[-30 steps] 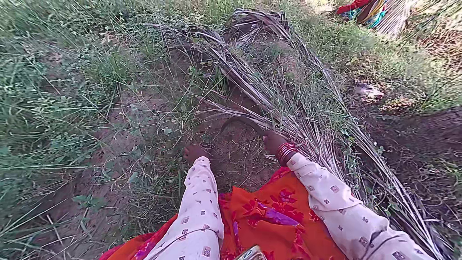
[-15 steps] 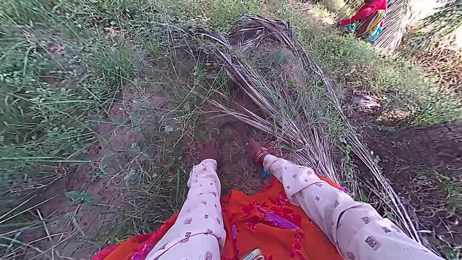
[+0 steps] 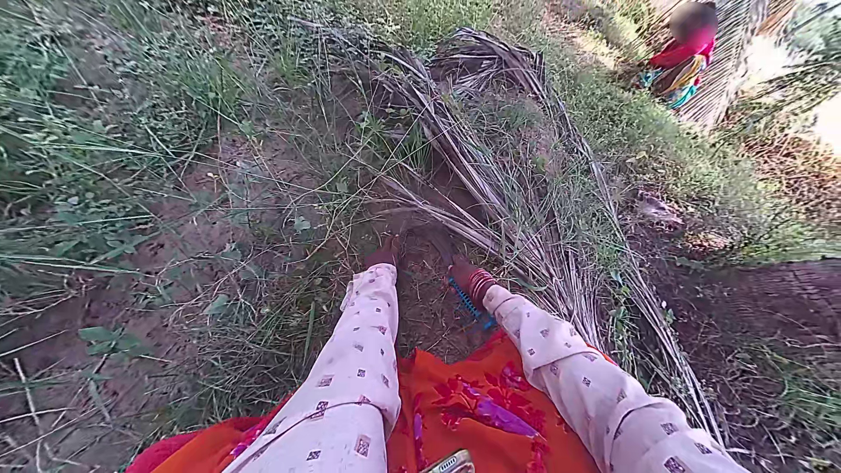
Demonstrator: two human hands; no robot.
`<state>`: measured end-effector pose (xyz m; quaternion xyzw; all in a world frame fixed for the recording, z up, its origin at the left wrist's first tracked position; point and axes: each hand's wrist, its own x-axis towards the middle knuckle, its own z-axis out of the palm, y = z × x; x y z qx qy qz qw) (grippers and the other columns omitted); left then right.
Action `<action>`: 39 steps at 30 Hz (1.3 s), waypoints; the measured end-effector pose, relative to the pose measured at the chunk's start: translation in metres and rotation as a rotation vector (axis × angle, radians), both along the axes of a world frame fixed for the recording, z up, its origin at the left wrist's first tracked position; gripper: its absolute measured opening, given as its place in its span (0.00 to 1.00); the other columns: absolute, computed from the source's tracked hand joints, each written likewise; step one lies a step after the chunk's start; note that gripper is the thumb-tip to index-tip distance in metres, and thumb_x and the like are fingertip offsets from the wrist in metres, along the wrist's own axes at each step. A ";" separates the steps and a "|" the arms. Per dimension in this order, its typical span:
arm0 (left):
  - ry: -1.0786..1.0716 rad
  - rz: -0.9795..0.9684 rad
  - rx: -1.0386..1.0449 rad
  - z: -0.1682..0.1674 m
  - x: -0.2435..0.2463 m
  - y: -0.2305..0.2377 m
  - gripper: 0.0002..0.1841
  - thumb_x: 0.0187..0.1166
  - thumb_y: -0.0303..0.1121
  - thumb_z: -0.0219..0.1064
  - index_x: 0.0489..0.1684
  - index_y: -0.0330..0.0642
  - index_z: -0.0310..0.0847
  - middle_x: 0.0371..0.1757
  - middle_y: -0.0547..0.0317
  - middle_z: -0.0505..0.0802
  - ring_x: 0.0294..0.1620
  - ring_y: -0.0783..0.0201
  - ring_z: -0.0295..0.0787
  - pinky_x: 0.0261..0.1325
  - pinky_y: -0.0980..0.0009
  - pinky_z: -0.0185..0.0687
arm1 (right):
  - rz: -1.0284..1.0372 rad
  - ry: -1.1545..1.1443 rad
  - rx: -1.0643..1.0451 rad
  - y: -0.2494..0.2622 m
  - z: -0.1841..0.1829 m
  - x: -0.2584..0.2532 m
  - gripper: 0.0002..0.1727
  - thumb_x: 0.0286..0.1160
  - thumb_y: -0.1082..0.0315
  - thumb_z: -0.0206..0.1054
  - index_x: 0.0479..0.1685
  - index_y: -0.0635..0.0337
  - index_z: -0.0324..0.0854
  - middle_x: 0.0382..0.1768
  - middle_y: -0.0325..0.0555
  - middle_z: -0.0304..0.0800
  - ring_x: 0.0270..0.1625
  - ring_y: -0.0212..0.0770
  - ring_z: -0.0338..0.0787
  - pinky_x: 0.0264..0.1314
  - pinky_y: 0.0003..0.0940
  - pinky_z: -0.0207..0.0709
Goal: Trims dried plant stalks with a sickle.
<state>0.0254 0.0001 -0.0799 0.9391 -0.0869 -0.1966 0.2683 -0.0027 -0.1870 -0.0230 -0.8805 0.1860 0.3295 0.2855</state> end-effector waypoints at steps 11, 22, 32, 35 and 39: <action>0.285 0.476 -0.105 -0.090 0.046 -0.001 0.22 0.95 0.41 0.51 0.77 0.38 0.79 0.77 0.36 0.84 0.81 0.35 0.78 0.79 0.32 0.69 | 0.122 -0.013 -0.132 -0.005 -0.011 0.009 0.27 0.97 0.63 0.40 0.91 0.59 0.50 0.64 0.64 0.83 0.59 0.55 0.89 0.65 0.52 0.80; 0.236 0.626 0.013 -0.084 0.048 0.050 0.24 0.92 0.42 0.58 0.78 0.34 0.76 0.77 0.30 0.82 0.81 0.32 0.76 0.78 0.34 0.71 | 0.119 -0.156 -0.084 -0.053 0.083 -0.032 0.23 0.98 0.66 0.38 0.85 0.65 0.57 0.42 0.54 0.83 0.35 0.42 0.86 0.44 0.39 0.82; 0.046 0.579 0.181 -0.096 -0.005 0.050 0.32 0.91 0.47 0.57 0.91 0.42 0.62 0.91 0.35 0.66 0.90 0.32 0.61 0.85 0.30 0.56 | 0.177 -0.084 -0.044 -0.030 0.049 -0.022 0.25 0.98 0.64 0.40 0.88 0.64 0.55 0.54 0.63 0.84 0.46 0.50 0.88 0.56 0.46 0.81; 0.003 0.227 0.182 -0.082 -0.001 0.037 0.34 0.91 0.55 0.53 0.90 0.41 0.64 0.91 0.37 0.67 0.91 0.31 0.58 0.87 0.30 0.47 | 0.177 -0.065 -0.062 -0.027 0.039 -0.020 0.26 0.98 0.64 0.40 0.90 0.61 0.53 0.55 0.62 0.85 0.47 0.50 0.89 0.57 0.46 0.81; 0.169 0.160 0.199 -0.093 0.006 0.015 0.36 0.89 0.56 0.57 0.94 0.53 0.58 0.90 0.38 0.69 0.92 0.28 0.55 0.87 0.23 0.41 | 0.118 -0.108 -0.050 -0.024 0.035 -0.017 0.26 0.98 0.64 0.39 0.90 0.62 0.53 0.53 0.61 0.85 0.46 0.48 0.89 0.56 0.44 0.81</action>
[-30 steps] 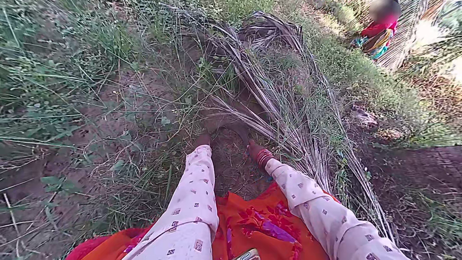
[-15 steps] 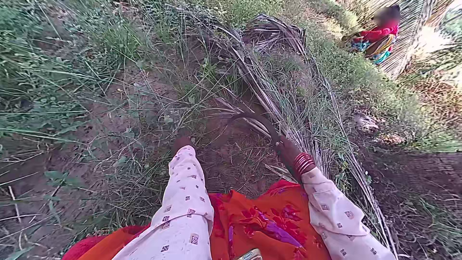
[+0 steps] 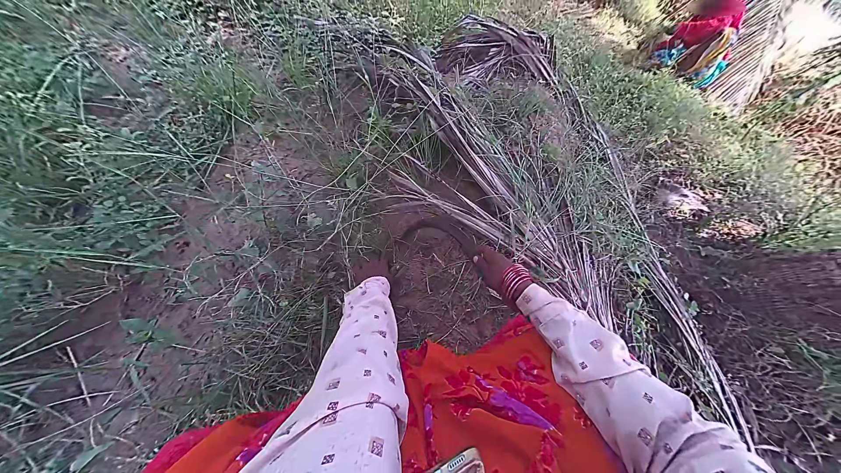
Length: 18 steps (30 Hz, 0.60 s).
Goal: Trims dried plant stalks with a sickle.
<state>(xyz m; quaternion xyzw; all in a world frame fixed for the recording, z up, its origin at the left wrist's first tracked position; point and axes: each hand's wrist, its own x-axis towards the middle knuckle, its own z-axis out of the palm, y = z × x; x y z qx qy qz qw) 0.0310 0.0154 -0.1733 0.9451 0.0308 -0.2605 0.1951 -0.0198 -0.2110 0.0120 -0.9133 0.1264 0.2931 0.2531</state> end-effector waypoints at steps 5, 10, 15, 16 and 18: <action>0.007 0.062 0.046 -0.020 0.011 0.004 0.23 0.84 0.40 0.67 0.79 0.51 0.80 0.80 0.39 0.82 0.85 0.32 0.69 0.84 0.27 0.57 | 0.031 0.014 -0.021 0.000 -0.006 0.003 0.25 0.98 0.64 0.39 0.89 0.63 0.54 0.53 0.60 0.85 0.46 0.48 0.89 0.56 0.44 0.81; -0.039 0.012 0.017 -0.011 0.010 0.024 0.21 0.92 0.40 0.56 0.79 0.49 0.79 0.84 0.44 0.80 0.89 0.35 0.65 0.85 0.29 0.54 | 0.096 0.048 -0.032 0.009 -0.014 0.003 0.26 0.98 0.63 0.39 0.90 0.62 0.54 0.53 0.60 0.86 0.48 0.50 0.89 0.57 0.46 0.81; -0.040 -0.001 0.010 0.009 -0.005 0.024 0.24 0.94 0.38 0.53 0.84 0.40 0.72 0.88 0.40 0.73 0.93 0.33 0.56 0.88 0.31 0.51 | 0.089 0.140 -0.051 0.025 -0.016 -0.001 0.27 0.98 0.63 0.39 0.92 0.60 0.49 0.57 0.63 0.84 0.51 0.52 0.89 0.60 0.48 0.79; -0.045 0.012 0.007 0.012 -0.006 0.022 0.24 0.94 0.39 0.53 0.84 0.40 0.72 0.88 0.40 0.73 0.93 0.33 0.56 0.88 0.32 0.51 | 0.070 0.167 -0.037 0.025 -0.018 -0.002 0.28 0.99 0.62 0.37 0.93 0.59 0.46 0.54 0.59 0.84 0.46 0.47 0.88 0.55 0.44 0.80; -0.058 0.026 -0.005 0.019 -0.006 0.020 0.23 0.93 0.37 0.54 0.84 0.40 0.73 0.86 0.38 0.75 0.91 0.34 0.60 0.88 0.33 0.52 | 0.029 0.202 -0.007 0.021 -0.017 -0.002 0.28 0.99 0.62 0.37 0.94 0.57 0.44 0.54 0.57 0.84 0.43 0.44 0.88 0.52 0.41 0.81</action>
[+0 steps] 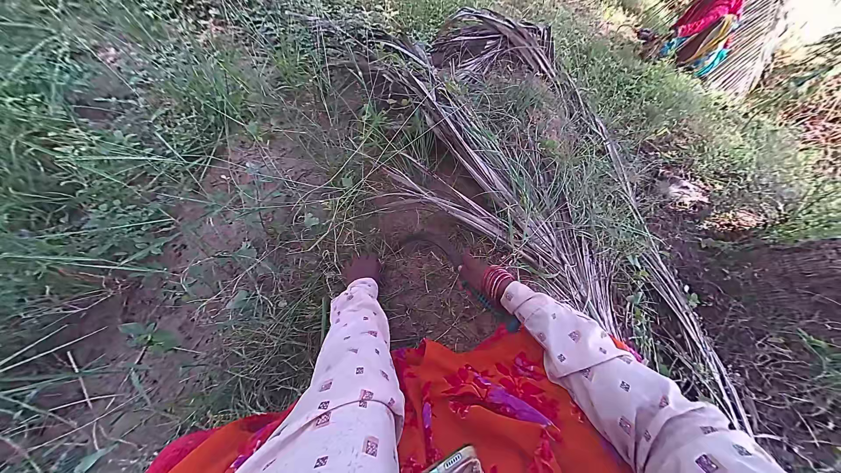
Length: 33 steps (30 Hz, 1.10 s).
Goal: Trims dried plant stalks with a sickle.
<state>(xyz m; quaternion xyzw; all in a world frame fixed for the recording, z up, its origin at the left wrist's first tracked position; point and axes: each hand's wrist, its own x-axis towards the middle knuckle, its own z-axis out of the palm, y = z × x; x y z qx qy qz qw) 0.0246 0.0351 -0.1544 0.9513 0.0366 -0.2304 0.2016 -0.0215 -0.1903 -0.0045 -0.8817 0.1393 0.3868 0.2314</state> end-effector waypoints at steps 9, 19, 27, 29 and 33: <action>-0.074 0.332 -0.098 -0.018 0.015 0.014 0.22 0.92 0.39 0.57 0.80 0.43 0.77 0.81 0.40 0.81 0.85 0.38 0.72 0.88 0.35 0.56 | 0.028 -0.082 0.036 -0.040 0.058 -0.022 0.25 0.99 0.64 0.38 0.88 0.61 0.53 0.45 0.55 0.82 0.35 0.41 0.85 0.44 0.38 0.81; -0.051 0.424 -0.068 -0.049 -0.003 0.018 0.28 0.89 0.43 0.61 0.86 0.43 0.70 0.89 0.36 0.71 0.93 0.31 0.54 0.86 0.24 0.48 | -0.119 -0.197 0.136 -0.008 0.001 -0.001 0.25 0.99 0.63 0.37 0.88 0.63 0.54 0.47 0.54 0.83 0.36 0.40 0.86 0.45 0.36 0.81; 0.139 0.282 -0.044 -0.047 0.010 0.008 0.33 0.84 0.40 0.67 0.90 0.51 0.65 0.87 0.38 0.74 0.89 0.33 0.65 0.79 0.29 0.67 | -0.025 -0.098 0.121 0.013 -0.025 -0.005 0.26 0.99 0.63 0.37 0.90 0.62 0.52 0.51 0.57 0.85 0.42 0.44 0.88 0.51 0.40 0.81; 0.099 0.386 -0.075 -0.048 0.012 0.016 0.29 0.82 0.39 0.69 0.85 0.48 0.73 0.79 0.33 0.81 0.81 0.31 0.75 0.74 0.31 0.75 | 0.008 -0.063 0.102 0.015 -0.029 -0.006 0.27 0.99 0.62 0.36 0.91 0.62 0.50 0.52 0.57 0.85 0.43 0.44 0.88 0.53 0.40 0.81; -0.165 0.603 -0.109 -0.025 -0.013 0.013 0.22 0.84 0.37 0.65 0.75 0.43 0.81 0.68 0.31 0.89 0.72 0.30 0.84 0.70 0.31 0.77 | 0.019 -0.092 0.092 0.021 -0.034 -0.005 0.27 0.99 0.61 0.36 0.91 0.61 0.50 0.52 0.57 0.86 0.45 0.46 0.89 0.55 0.42 0.81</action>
